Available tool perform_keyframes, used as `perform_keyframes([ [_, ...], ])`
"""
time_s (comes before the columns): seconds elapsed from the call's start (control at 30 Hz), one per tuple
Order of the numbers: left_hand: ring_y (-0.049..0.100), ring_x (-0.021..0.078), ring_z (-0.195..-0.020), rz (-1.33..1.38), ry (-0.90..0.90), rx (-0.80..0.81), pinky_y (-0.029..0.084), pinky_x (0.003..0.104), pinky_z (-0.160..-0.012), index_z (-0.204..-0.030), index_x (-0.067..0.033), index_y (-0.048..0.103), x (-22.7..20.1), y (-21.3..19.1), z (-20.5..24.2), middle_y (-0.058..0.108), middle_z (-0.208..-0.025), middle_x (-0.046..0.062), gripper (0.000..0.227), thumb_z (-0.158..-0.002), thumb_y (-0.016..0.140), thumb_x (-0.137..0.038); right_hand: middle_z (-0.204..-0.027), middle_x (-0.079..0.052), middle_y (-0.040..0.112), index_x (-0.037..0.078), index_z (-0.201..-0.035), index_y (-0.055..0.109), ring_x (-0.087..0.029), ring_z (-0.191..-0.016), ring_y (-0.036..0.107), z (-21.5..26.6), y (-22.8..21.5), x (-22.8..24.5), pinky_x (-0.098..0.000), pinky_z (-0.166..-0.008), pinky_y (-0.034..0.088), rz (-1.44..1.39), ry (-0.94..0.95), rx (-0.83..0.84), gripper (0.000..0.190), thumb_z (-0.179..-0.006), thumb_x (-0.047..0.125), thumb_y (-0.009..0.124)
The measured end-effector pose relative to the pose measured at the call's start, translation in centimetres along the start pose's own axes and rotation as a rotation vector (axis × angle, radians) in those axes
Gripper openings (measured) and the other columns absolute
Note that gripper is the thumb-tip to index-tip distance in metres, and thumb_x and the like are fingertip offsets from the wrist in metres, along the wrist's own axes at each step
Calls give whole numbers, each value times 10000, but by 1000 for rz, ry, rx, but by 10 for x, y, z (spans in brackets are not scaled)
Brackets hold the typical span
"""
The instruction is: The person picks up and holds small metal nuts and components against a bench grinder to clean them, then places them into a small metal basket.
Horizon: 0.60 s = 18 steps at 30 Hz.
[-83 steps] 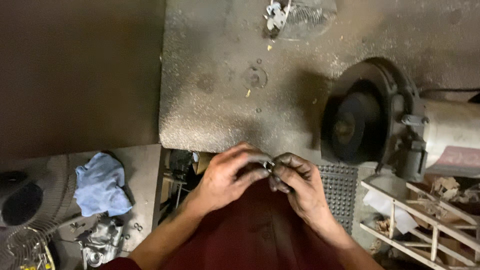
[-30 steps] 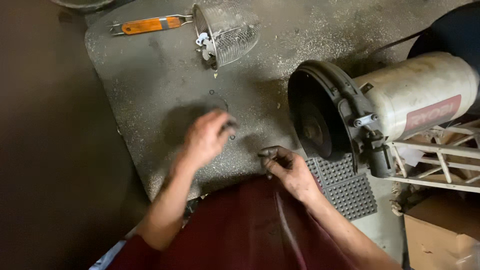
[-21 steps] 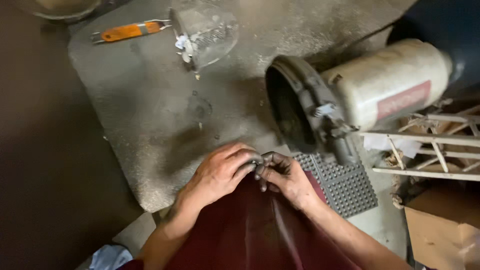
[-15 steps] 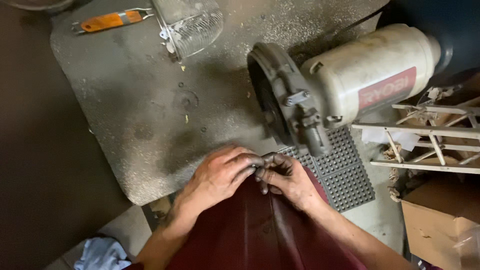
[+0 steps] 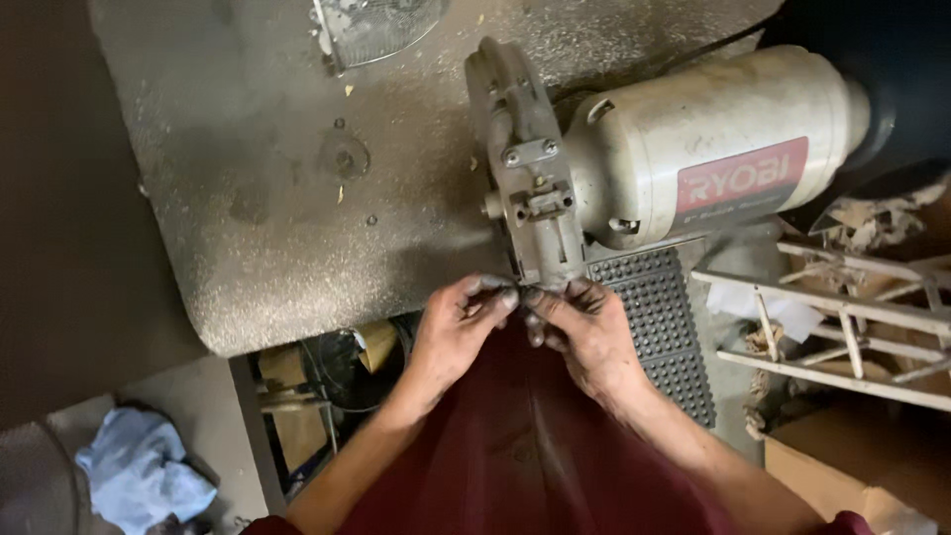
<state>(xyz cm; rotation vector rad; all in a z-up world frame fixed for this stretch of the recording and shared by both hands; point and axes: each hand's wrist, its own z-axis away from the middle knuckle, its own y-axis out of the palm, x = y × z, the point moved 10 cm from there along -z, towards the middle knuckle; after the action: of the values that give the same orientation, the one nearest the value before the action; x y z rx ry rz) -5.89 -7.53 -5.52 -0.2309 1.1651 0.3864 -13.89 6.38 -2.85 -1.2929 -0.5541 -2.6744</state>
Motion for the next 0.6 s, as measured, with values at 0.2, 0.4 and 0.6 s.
perform_keyframes([
  [0.2, 674, 199, -686, 385, -31, -145, 566, 276, -556, -1093, 82, 727, 4, 10, 6, 675, -813, 137, 217, -949, 746, -80, -539, -145, 584, -37, -780, 674, -189, -426, 594, -2, 10, 12, -180, -367, 309, -90, 10, 45, 144, -845, 48, 771],
  [0.4, 661, 200, -648, 495, 18, -223, 574, 310, -527, -1061, 102, 740, -5, 13, 9, 661, -799, 140, 204, -924, 782, -44, -546, -146, 571, -16, -782, 653, -182, -440, 593, -4, 8, 4, -148, -394, 264, -147, 47, 69, 117, -856, 10, 740],
  [0.6, 642, 187, -655, 512, 32, -252, 561, 305, -538, -1025, 76, 749, -3, 14, 9, 657, -791, 133, 167, -914, 798, -38, -570, -168, 600, -13, -802, 663, -202, -466, 615, -5, 2, -1, -163, -392, 223, -158, 67, 35, 111, -848, 36, 752],
])
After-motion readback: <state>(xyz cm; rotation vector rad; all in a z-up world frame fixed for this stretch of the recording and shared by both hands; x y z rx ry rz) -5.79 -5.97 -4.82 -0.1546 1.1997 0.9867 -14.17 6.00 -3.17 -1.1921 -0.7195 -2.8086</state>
